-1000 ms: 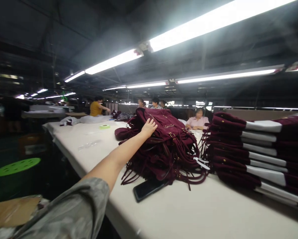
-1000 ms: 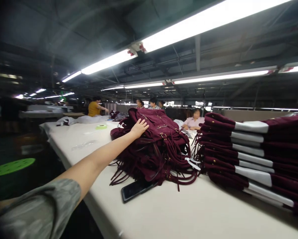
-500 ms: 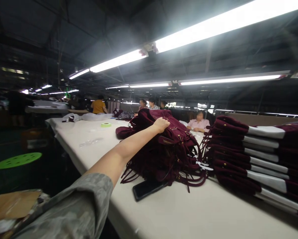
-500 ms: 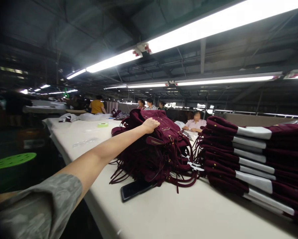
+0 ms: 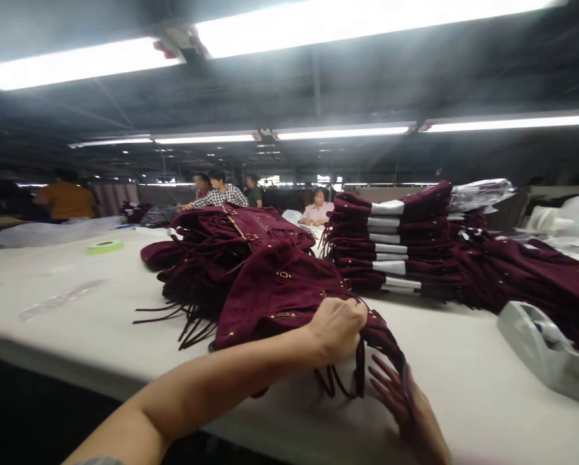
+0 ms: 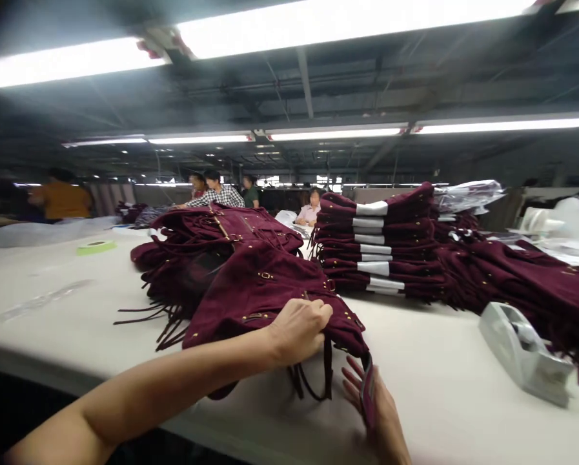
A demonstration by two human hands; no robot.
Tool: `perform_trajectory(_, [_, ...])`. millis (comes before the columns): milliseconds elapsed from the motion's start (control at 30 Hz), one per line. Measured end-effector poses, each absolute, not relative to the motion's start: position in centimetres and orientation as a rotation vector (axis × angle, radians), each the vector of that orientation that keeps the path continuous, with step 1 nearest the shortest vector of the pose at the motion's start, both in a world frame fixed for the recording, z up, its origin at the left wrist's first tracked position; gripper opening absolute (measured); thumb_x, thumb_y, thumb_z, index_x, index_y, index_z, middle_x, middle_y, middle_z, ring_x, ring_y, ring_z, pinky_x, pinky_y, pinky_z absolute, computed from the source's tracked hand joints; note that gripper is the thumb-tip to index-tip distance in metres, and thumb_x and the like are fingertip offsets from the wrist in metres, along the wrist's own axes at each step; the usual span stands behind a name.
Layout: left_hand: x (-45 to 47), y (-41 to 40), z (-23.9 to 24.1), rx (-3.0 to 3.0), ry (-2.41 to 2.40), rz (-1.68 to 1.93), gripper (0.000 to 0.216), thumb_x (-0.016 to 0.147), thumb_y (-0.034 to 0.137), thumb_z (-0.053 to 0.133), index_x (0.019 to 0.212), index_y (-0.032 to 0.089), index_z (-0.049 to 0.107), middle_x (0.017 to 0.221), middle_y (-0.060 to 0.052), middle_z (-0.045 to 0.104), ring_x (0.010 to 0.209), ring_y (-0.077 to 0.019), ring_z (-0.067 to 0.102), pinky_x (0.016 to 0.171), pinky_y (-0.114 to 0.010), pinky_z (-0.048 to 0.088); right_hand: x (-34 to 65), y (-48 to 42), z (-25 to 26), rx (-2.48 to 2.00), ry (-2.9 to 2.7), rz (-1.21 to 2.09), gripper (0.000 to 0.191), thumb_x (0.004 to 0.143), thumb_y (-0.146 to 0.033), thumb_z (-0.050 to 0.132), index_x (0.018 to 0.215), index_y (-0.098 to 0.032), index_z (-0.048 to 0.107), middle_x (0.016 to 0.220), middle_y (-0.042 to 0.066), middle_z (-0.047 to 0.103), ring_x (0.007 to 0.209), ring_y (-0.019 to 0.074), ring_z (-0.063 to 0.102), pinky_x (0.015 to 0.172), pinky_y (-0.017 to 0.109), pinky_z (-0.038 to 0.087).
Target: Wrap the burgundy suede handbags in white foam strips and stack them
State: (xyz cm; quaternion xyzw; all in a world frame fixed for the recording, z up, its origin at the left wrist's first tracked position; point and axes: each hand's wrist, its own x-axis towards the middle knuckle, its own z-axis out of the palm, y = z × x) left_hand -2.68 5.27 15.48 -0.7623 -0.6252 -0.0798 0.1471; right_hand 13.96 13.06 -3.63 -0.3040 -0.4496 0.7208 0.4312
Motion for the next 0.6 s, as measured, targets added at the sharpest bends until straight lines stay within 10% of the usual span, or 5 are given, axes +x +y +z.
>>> perform_trajectory(233, [4.1, 3.1, 8.0, -2.641, -2.245, -0.884, 0.021, 0.080, 0.030, 0.059, 0.093, 0.016, 0.069, 0.088, -0.006, 0.073, 0.080, -0.0211, 0.068, 0.071, -0.028, 0.053, 17.2, 9.8, -3.4, -0.693, -1.592, 1.589, 0.078, 0.088, -0.071, 0.010, 0.092, -0.022, 0.071, 0.122, 0.009, 0.066, 0.120, 0.0179, 0.057, 0.084, 0.034, 0.057])
perform_trajectory(433, [-2.1, -1.1, 5.8, -2.194, -2.048, -1.363, 0.022, 0.089, 0.029, 0.053, 0.103, 0.024, 0.069, 0.128, -0.007, 0.059, 0.120, -0.0238, 0.055, 0.105, -0.035, 0.043, 23.8, 7.8, -5.3, -0.676, -0.864, 1.742, 0.062, 0.085, -0.072, 0.045, 0.126, -0.028, 0.062, 0.142, 0.009, 0.052, 0.125, 0.0306, 0.053, 0.105, 0.056, 0.042])
perform_trajectory(600, [-13.6, -3.8, 0.4, -1.165, -2.335, -1.240, 0.060, 0.077, 0.054, 0.056, 0.120, 0.013, 0.057, 0.127, -0.021, 0.054, 0.124, -0.0404, 0.047, 0.106, -0.059, 0.036, 26.8, 3.8, -9.5, -0.889, -0.874, 1.878, 0.070, 0.066, -0.069, 0.072, 0.117, -0.022, 0.069, 0.116, 0.017, 0.068, 0.116, 0.0363, 0.060, 0.102, 0.055, 0.043])
